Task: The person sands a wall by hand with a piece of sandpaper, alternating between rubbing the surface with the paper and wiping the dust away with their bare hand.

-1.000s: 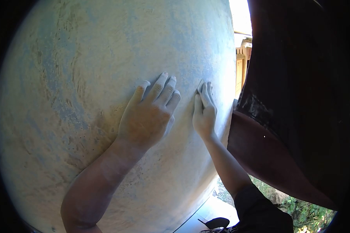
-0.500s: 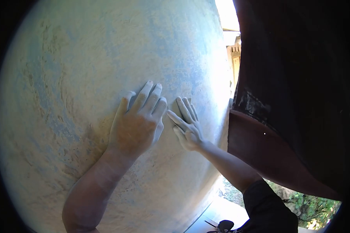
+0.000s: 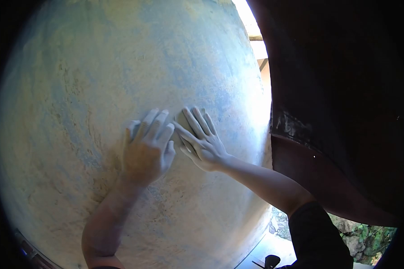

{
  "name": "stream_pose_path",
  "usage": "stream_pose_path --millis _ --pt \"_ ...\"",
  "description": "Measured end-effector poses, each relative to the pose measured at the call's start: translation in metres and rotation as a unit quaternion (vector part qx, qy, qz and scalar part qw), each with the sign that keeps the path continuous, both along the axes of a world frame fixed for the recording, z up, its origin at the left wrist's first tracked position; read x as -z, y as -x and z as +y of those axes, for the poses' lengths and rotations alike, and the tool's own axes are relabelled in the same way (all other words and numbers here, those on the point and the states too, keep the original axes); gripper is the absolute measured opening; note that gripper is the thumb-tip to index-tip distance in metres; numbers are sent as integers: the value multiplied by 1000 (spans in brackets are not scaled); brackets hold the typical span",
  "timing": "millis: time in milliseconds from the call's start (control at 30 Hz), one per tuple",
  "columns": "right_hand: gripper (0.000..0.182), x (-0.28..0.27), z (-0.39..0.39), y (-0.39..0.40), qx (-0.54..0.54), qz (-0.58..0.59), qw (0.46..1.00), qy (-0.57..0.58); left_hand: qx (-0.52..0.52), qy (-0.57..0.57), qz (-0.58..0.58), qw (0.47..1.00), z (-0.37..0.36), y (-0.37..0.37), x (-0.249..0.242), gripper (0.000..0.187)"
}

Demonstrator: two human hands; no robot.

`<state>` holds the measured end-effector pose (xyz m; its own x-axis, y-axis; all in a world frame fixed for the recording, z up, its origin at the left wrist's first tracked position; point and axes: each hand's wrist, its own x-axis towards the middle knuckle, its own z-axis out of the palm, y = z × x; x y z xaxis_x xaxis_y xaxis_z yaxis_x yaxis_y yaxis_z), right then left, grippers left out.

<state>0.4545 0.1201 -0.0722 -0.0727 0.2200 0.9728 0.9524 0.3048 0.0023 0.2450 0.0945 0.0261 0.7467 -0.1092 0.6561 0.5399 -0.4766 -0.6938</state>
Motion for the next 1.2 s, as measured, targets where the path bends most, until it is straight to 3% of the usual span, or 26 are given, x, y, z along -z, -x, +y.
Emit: stream_pose_path --millis 67,133,233,300,367,467,600,667,767,833,1000,1067,1167,1200 --pt "60 4 2 -27 -2 -91 995 37 -3 -33 -9 999 11 24 -25 37" --pt "57 -28 3 -62 58 6 995 75 -6 -60 -20 998 10 42 -45 38" --pt "60 -96 34 -120 -8 274 962 17 -33 -74 -32 996 -5 62 -63 40" --pt "62 -119 33 -103 30 293 955 27 -27 -81 -25 996 0 61 -65 42" --pt "63 -129 19 -37 26 201 979 -6 -34 -83 -10 996 -1 62 -60 42" --pt "61 -76 7 38 47 8 999 -18 -40 -73 9 996 -1 74 -57 44" --pt "59 -53 0 30 56 -50 996 38 -37 -52 38 997 1 87 -51 45" --pt "58 -61 22 -3 1 89 996 -15 -38 -57 52 996 -1 83 -51 44" --pt "58 -88 49 -66 1 279 958 -68 -32 -55 64 996 2 83 -50 43" --pt "60 -101 43 -73 9 294 954 -57 -20 -55 54 997 4 84 -51 41" --pt "59 -65 16 9 11 107 993 -48 -14 -43 39 998 3 84 -47 41" --pt "57 -38 -9 47 51 -9 998 36 -18 -45 36 998 5 84 -47 42" --pt "57 -9 -10 42 18 -77 995 53 -26 -55 31 998 5 83 -45 42" --pt "54 -17 -5 28 51 -109 991 55 -26 -57 26 998 4 83 -45 42"
